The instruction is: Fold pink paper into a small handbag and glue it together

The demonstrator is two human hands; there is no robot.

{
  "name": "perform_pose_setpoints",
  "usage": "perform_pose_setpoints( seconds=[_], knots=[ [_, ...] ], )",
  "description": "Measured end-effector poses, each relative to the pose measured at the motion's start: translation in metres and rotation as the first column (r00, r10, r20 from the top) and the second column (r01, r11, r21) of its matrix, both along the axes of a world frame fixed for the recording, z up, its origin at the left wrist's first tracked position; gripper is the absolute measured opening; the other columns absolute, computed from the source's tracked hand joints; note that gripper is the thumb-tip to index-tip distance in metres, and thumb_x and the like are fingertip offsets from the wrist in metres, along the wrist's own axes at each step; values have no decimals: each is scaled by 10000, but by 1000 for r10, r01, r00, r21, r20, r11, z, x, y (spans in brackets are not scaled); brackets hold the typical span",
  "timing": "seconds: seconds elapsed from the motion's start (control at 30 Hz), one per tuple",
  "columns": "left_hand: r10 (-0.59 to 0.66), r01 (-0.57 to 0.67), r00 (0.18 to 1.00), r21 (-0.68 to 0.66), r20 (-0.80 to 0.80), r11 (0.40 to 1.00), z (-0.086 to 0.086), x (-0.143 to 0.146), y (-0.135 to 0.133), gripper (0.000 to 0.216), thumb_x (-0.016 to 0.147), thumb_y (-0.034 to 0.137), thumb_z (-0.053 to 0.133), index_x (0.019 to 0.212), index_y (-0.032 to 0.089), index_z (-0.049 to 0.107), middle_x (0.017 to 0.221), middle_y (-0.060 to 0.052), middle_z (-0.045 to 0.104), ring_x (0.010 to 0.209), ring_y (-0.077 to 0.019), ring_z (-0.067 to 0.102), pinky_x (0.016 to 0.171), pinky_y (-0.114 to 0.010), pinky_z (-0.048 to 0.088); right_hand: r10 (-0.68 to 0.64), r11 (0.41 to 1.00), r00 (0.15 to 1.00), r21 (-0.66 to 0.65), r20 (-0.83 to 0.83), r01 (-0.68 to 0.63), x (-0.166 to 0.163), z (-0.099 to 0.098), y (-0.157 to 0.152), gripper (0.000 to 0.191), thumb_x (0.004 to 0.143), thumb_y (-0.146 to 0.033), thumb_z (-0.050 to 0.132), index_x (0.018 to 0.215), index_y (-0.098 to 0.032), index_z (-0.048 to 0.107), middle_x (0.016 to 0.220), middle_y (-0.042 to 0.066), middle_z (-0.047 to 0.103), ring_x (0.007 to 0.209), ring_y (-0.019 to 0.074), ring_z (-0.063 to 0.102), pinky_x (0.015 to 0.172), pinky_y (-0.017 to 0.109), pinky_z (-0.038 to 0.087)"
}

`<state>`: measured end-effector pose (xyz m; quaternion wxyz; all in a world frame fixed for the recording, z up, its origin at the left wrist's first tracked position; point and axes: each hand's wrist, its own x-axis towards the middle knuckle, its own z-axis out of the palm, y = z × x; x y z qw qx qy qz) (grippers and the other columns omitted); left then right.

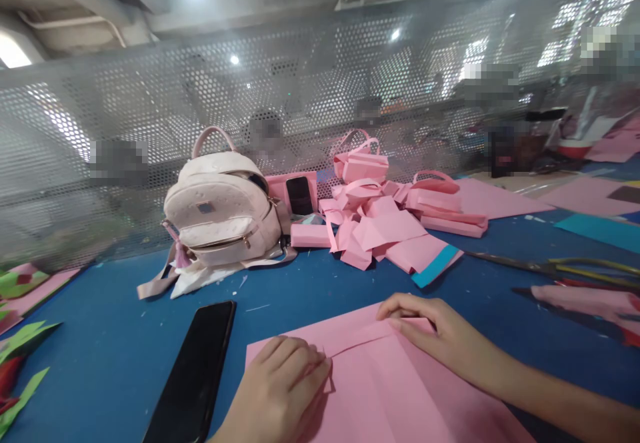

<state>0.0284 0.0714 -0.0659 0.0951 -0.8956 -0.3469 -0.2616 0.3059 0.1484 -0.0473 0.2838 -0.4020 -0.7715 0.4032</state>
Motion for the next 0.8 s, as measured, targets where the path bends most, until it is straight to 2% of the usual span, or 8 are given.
perform_pose_setpoints(
  seconds=[0.17,0.33,0.6,0.8],
  knots=[
    [-9,10,1000,90,-14,996,-7,6,-2,229,866,148,560,1081,116,630,883,-89,734,753,-232,672,696,-371,534,-34,999,997,31,71,32,0,-4,0,198,881,-283,504,976,-263,676,1051,23,711,1010,235,647,901,358,476],
    [13,-12,1000,92,-15,996,-10,6,-3,242,872,110,537,1096,116,629,883,-85,727,768,-221,664,699,-359,535,-104,991,980,104,171,87,1,-6,2,214,824,-207,527,996,-265,641,995,10,693,934,209,651,838,335,488],
    [-14,10,1000,128,26,992,-13,5,-3,228,864,117,545,1066,109,650,853,-83,714,738,-214,647,663,-352,540,-111,980,949,193,295,54,1,-5,2,244,809,-170,525,1005,-281,619,991,-16,666,898,179,634,789,303,463],
    [16,-11,999,156,-33,988,-10,6,-3,231,864,147,567,1067,110,670,1042,-127,741,836,-257,682,690,-390,581,-142,961,892,277,430,20,4,0,6,67,790,-171,606,808,-234,591,858,-33,655,788,172,612,686,288,417]
  ],
)
